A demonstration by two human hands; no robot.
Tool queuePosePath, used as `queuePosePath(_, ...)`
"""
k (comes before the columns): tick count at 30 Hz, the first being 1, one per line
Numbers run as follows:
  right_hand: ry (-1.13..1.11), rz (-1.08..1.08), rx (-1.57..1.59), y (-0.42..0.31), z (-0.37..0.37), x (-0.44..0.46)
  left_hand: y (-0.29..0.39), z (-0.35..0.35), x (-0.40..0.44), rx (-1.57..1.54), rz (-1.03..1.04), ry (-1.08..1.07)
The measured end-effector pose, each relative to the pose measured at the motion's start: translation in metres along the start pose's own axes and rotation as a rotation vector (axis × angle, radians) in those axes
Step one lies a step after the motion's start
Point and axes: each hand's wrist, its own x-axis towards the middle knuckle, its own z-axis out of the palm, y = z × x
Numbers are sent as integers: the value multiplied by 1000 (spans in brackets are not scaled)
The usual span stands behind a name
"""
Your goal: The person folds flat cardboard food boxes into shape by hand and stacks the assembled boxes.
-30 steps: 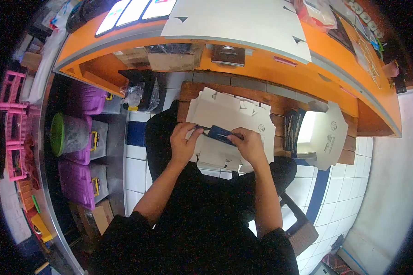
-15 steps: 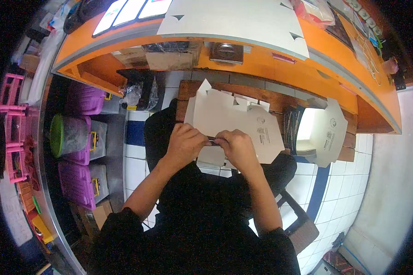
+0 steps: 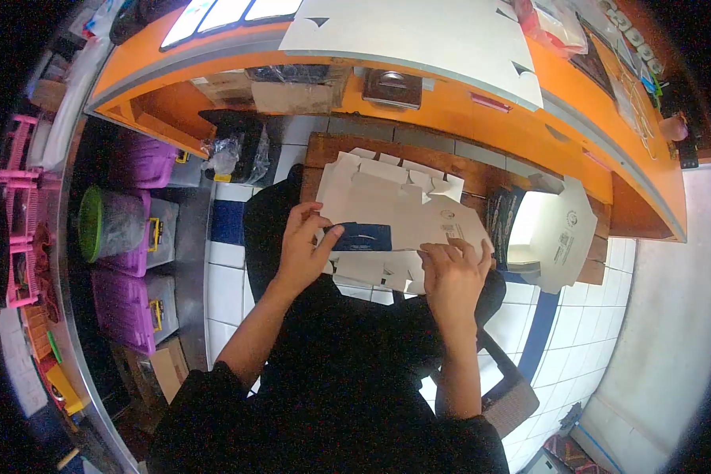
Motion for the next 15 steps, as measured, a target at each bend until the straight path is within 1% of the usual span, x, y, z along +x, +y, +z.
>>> queuePosePath(1, 80, -6, -72, -4, -1, 0, 9, -1, 0, -1, -2, -3)
queuePosePath(2, 162, -13, -143, -8, -2, 0, 20, -3, 1, 22, 41, -63)
queuePosePath(3, 161, -13, -142, -13, -4, 1, 30, -5, 1, 46, 84, -122)
queuePosePath(4, 157, -49, -206, -17, -6, 1, 38, -5, 0, 47, 83, -122)
queuePosePath(5, 152, -86, -271, -19, -8, 0, 46, -6, 0, 27, 138, -189)
queuePosePath(6, 154, -86, -272, -20, -7, 0, 54, -6, 0, 6, 194, -254)
queuePosePath(7, 133, -120, -305, -20, -6, -1, 62, -8, 1, 12, 240, -250)
queuePosePath(9, 111, -154, -336, -23, -5, -2, 64, -8, -1, 2, 229, -281)
queuePosePath(10, 60, -238, -346, -27, -7, -3, 65, -8, -2, -10, 218, -317)
queuePosePath(11, 8, -319, -357, -30, -8, -4, 64, -8, -3, -11, 219, -319)
queuePosePath(12, 10, -315, -359, -30, -8, -4, 62, -9, -3, -54, 193, -275)
queuePosePath(13, 87, -315, -291, -30, -6, -4, 59, -9, -3, -95, 168, -230)
queuePosePath(14, 165, -316, -221, -30, -4, -4, 56, -7, -4, -94, 174, -231)
queuePosePath(15, 185, -325, -317, -24, -5, -6, 54, -7, -6, -113, 131, -152)
